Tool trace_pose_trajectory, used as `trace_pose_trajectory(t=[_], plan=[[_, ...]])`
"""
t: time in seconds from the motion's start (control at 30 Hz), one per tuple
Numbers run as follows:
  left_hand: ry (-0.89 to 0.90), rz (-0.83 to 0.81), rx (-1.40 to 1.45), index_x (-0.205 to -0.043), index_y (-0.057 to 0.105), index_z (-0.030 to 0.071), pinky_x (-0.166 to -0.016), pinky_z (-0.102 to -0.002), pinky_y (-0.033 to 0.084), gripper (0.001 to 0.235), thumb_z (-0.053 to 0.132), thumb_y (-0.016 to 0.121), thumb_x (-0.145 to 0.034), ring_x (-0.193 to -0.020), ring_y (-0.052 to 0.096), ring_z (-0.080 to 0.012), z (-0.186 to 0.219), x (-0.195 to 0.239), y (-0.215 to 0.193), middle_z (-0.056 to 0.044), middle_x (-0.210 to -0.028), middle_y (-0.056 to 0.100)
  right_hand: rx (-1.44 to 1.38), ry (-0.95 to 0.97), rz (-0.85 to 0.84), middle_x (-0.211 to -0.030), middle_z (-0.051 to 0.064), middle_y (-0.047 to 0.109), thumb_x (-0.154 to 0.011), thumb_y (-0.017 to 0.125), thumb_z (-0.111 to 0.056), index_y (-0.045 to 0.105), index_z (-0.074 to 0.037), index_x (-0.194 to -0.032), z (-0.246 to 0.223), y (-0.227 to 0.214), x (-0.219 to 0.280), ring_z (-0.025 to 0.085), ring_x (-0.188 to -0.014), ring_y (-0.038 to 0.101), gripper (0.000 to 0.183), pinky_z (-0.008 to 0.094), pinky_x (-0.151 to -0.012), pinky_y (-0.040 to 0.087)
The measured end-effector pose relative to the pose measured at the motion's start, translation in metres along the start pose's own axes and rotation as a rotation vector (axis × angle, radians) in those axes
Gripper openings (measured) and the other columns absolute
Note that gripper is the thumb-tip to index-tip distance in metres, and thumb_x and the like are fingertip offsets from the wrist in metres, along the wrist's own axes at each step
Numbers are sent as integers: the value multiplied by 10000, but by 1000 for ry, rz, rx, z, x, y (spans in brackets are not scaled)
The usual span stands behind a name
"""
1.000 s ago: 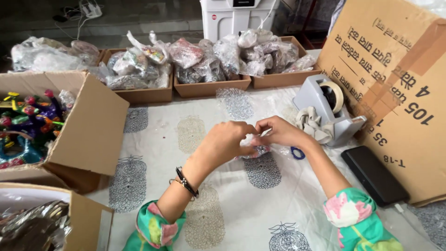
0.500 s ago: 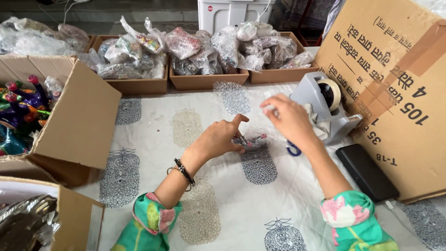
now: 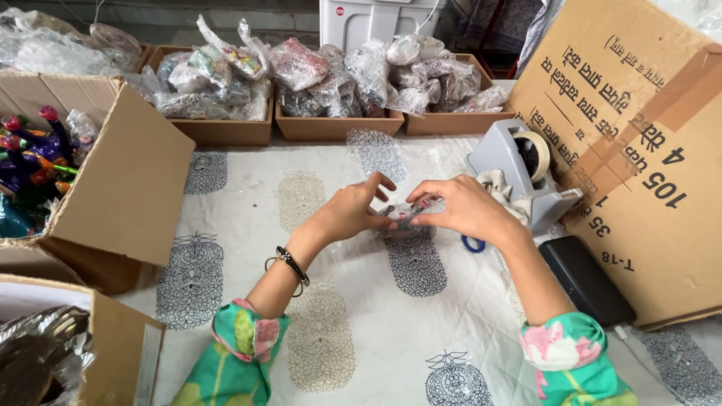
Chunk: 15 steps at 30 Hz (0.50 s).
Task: The person wipes a small painted horse figurine with a white cloth, turning it to clean its surfaces. They then take a sheet of bubble wrap, fold it around the figurine, and place the wrapped figurine into a cardboard box alongside other wrapped items.
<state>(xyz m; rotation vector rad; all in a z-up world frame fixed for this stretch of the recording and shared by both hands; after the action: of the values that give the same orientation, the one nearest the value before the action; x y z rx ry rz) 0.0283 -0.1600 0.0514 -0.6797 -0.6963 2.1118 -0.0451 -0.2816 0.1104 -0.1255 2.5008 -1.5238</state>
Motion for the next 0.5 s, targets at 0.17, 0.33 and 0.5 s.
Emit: trace_pose_trajectory(t=[0.17, 0.33, 0.5], plan=[[53, 46, -26, -1160, 652, 65, -750, -375, 591, 550, 387, 843, -757, -846, 761, -284, -3, -3, -5, -151, -1080, 746, -75, 83, -26, -976, 109, 812, -823, 788, -241, 757, -78, -1071, 6, 1, -2, 228, -952, 796, 299, 356, -827, 592], [-29, -22, -86, -1025, 764, 61, -767, -372, 601, 508, 485, 845, -758, -858, 773, -267, -5, 2, -3, -125, -952, 793, -197, 76, -43, -1009, 84, 816, -864, 750, -238, 738, -77, -1088, 16, 4, -3, 192, -1030, 780, 277, 353, -865, 574], [-15, -64, -109, -1098, 735, 54, -774, -376, 600, 591, 433, 895, -674, -848, 767, -286, -3, 1, -2, -162, -939, 774, -301, 78, -50, -1049, 68, 798, -887, 737, -235, 727, -88, -1120, 40, 9, -5, 190, -1071, 748, 276, 360, -915, 548]])
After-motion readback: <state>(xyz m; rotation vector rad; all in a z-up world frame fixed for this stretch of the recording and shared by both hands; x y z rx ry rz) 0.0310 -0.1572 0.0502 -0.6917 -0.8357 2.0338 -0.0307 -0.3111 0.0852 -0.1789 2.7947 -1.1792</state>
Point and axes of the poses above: each hand's wrist, its own x-axis away from the middle knuckle, its own y-axis out of the palm, z = x × y, the point moved 9 cm from there along -x, towards the middle knuckle
